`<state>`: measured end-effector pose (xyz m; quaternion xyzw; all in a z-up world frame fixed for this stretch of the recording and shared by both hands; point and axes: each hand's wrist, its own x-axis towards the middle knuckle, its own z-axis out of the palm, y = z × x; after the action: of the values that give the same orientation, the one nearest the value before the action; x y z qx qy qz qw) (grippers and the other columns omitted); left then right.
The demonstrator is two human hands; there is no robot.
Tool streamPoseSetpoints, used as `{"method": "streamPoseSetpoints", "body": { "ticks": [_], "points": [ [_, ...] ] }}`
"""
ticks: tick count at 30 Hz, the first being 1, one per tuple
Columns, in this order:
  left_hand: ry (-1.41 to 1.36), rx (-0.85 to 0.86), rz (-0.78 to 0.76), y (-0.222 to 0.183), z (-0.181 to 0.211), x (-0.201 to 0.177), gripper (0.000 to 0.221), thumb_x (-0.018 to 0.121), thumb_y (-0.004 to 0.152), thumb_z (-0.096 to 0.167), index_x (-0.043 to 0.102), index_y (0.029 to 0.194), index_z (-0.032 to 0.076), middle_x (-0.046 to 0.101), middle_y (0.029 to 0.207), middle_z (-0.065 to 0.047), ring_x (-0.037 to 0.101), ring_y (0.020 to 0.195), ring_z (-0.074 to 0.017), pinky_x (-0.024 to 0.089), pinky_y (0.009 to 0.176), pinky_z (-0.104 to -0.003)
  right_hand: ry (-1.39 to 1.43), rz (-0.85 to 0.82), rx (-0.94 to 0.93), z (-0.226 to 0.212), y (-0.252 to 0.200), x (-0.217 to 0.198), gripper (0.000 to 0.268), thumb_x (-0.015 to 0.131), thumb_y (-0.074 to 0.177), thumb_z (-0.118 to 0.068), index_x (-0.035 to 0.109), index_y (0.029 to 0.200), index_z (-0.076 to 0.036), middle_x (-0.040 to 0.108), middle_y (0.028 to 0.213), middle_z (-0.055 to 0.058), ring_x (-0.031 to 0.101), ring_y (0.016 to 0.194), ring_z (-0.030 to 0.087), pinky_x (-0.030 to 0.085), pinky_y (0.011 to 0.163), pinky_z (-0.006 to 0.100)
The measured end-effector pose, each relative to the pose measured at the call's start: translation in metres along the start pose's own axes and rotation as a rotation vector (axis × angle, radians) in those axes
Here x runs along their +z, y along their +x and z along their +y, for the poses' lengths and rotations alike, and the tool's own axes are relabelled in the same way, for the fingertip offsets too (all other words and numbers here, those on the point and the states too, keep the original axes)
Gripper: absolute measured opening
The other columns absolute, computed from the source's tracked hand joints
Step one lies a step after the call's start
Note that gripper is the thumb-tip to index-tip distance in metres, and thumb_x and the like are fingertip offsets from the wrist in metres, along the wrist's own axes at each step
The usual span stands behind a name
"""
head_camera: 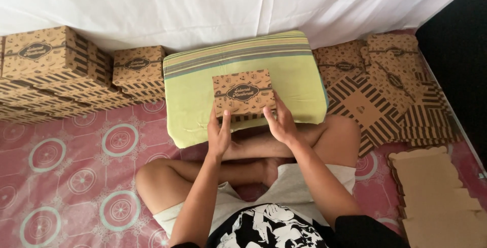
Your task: Assembling small cardboard boxes by folding flat sheets along pre-scored lines and tucking in tabs.
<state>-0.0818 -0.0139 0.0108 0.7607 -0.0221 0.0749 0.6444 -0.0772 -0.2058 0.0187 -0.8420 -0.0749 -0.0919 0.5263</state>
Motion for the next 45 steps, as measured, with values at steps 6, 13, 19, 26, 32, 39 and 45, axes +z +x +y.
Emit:
{"method": "streamPoseSetpoints", "body": {
  "ticks": [6,13,19,26,32,39,45],
  "points": [
    [-0.212,0.02,0.026,-0.001,0.01,-0.015,0.076,0.065,0.103,0.018,0.021,0.164,0.012,0.007,0.165,-0.029,0.01,0.15,-0.0579,0.018,0.114,-0.078,0.448,-0.024,0.107,0.009,-0.005,0.014,0.072,0.055,0.105,-0.032,0.022,0.161,-0.001,0.027,0.163,0.028,0.028,0.149,0.044,0.033,0.118,0.056],
    [-0.618,-0.325,0.438,-0.028,-0.026,0.008,0.114,0.089,0.084,0.025,0.009,0.159,-0.006,0.026,0.148,-0.04,0.042,0.138,-0.0514,0.037,0.112,-0.064,0.824,0.066,0.213,-0.008,-0.026,0.058,0.072,0.058,0.104,-0.025,0.019,0.162,-0.004,0.026,0.162,0.028,0.044,0.14,0.042,0.051,0.106,0.052],
    [-0.897,-0.438,0.517,0.032,-0.057,-0.062,0.116,0.088,0.086,0.027,0.004,0.159,-0.006,0.035,0.146,-0.035,0.055,0.13,-0.053,0.025,0.113,-0.072,0.64,-0.063,0.095,0.033,-0.043,0.065,0.071,0.06,0.103,-0.021,0.023,0.162,-0.009,0.022,0.165,0.02,0.047,0.137,0.039,0.052,0.104,0.054],
    [-0.713,-0.258,0.851,0.144,-0.071,-0.178,0.082,0.097,0.077,0.037,0.046,0.119,-0.012,0.054,0.099,-0.018,0.071,0.075,-0.0279,0.065,0.068,-0.04,0.45,-0.006,0.183,0.075,-0.084,0.034,0.068,0.064,0.097,-0.017,0.033,0.156,-0.005,0.037,0.155,0.021,0.052,0.133,0.039,0.05,0.105,0.052],
    [-0.637,-0.437,0.816,0.211,-0.145,-0.214,0.122,0.098,0.08,0.046,0.018,0.148,-0.017,0.038,0.135,-0.036,0.066,0.109,-0.0404,0.059,0.102,-0.051,0.462,0.058,0.246,0.121,-0.11,0.041,0.067,0.065,0.093,-0.007,0.037,0.153,-0.004,0.042,0.149,0.022,0.053,0.13,0.039,0.051,0.102,0.048],
    [-0.417,-0.414,0.826,0.226,-0.145,-0.212,0.125,0.081,0.09,0.064,0.007,0.159,-0.008,0.019,0.158,-0.032,0.063,0.115,-0.0345,0.064,0.102,-0.043,0.476,0.097,0.269,0.128,-0.1,0.042,0.066,0.067,0.093,-0.012,0.038,0.152,-0.002,0.046,0.144,0.023,0.059,0.124,0.037,0.054,0.096,0.046],
    [0.522,0.235,0.815,0.226,-0.114,-0.172,0.067,0.08,0.105,0.033,0.039,0.152,0.007,0.021,0.153,-0.024,0.025,0.144,-0.0476,0.04,0.113,-0.065,0.451,0.122,0.282,0.136,-0.096,0.046,0.063,0.067,0.093,-0.009,0.04,0.149,0.0,0.05,0.139,0.024,0.063,0.118,0.036,0.057,0.088,0.046]
  ]
}}
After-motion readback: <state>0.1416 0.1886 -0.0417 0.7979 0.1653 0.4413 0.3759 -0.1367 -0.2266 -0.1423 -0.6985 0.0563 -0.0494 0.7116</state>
